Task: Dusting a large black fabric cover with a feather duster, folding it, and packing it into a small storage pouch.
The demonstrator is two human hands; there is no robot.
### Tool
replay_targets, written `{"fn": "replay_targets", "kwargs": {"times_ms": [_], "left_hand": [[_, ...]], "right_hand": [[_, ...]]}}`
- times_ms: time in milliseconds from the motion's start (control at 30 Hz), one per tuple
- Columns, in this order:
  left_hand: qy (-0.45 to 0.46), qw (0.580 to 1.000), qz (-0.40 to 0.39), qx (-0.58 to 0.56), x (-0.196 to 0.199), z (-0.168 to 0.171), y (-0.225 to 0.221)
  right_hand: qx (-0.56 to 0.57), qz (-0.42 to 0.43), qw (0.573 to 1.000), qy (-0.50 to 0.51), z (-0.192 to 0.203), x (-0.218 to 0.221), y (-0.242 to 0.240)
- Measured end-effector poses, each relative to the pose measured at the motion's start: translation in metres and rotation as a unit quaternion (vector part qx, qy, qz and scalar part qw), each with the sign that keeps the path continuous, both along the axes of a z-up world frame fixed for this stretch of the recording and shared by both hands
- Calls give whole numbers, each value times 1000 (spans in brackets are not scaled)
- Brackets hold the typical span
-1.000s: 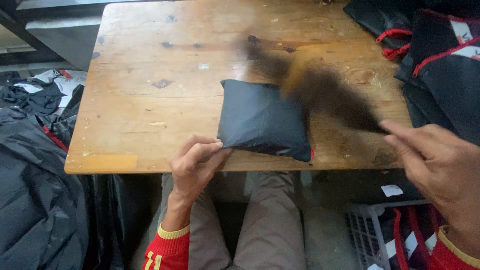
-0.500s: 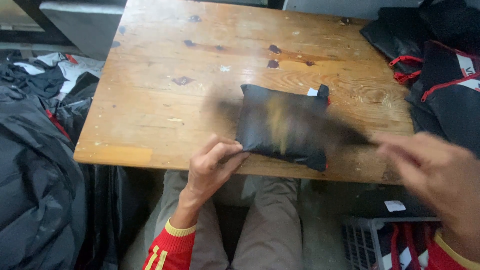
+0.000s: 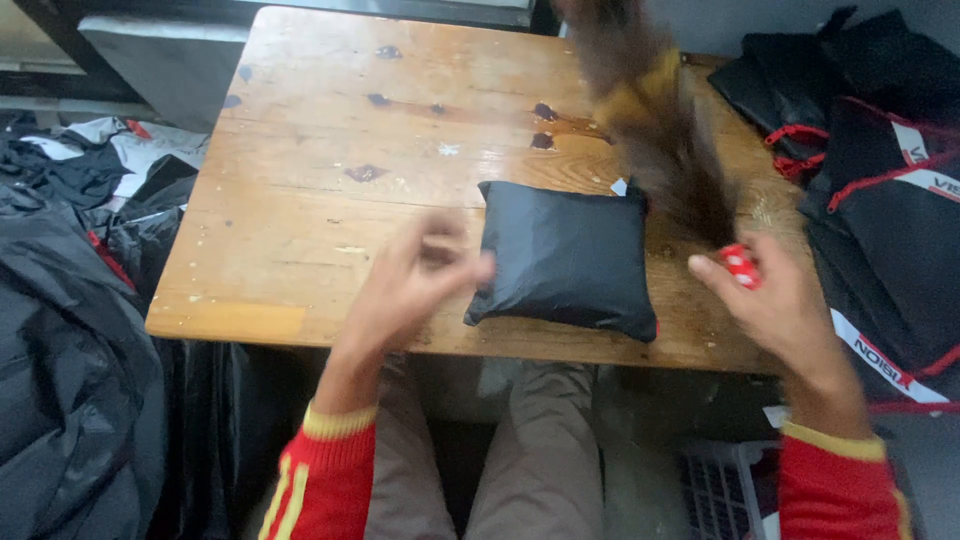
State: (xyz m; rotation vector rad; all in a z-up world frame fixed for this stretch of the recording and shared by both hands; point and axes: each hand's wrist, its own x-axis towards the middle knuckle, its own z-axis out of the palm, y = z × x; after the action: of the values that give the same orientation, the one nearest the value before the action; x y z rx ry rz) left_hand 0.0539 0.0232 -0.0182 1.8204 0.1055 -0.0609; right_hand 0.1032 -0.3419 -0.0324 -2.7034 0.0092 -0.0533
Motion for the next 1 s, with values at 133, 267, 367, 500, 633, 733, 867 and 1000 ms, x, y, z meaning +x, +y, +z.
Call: {"fn": "replay_targets", "kwargs": {"times_ms": [133, 267, 367, 500, 633, 733, 867, 1000], "left_hand": [[152, 987, -47, 23, 48, 33, -16], [-128, 984, -101, 68, 73, -3, -12], [-347, 928, -91, 103, 42, 8, 9], [-472, 847, -159, 185, -24, -10, 39], [-513, 821, -122, 218, -55, -51, 40], [-525, 818, 16, 233, -66, -75, 36], [-510, 829, 49, 226, -65, -98, 41], [-511, 841, 45, 173, -66, -75, 33]], "right_hand": [[50, -91, 992, 79, -28, 7, 40], [350, 36, 936, -31, -44, 9, 59], [424, 79, 900, -59, 6, -16, 76], [167, 86, 981, -48, 38, -38, 48], [163, 57, 985, -19, 34, -54, 21], [30, 53, 998, 19, 35, -66, 13], [-173, 145, 968, 105, 35, -62, 20], [-398, 4, 917, -25, 49, -64, 39]]}}
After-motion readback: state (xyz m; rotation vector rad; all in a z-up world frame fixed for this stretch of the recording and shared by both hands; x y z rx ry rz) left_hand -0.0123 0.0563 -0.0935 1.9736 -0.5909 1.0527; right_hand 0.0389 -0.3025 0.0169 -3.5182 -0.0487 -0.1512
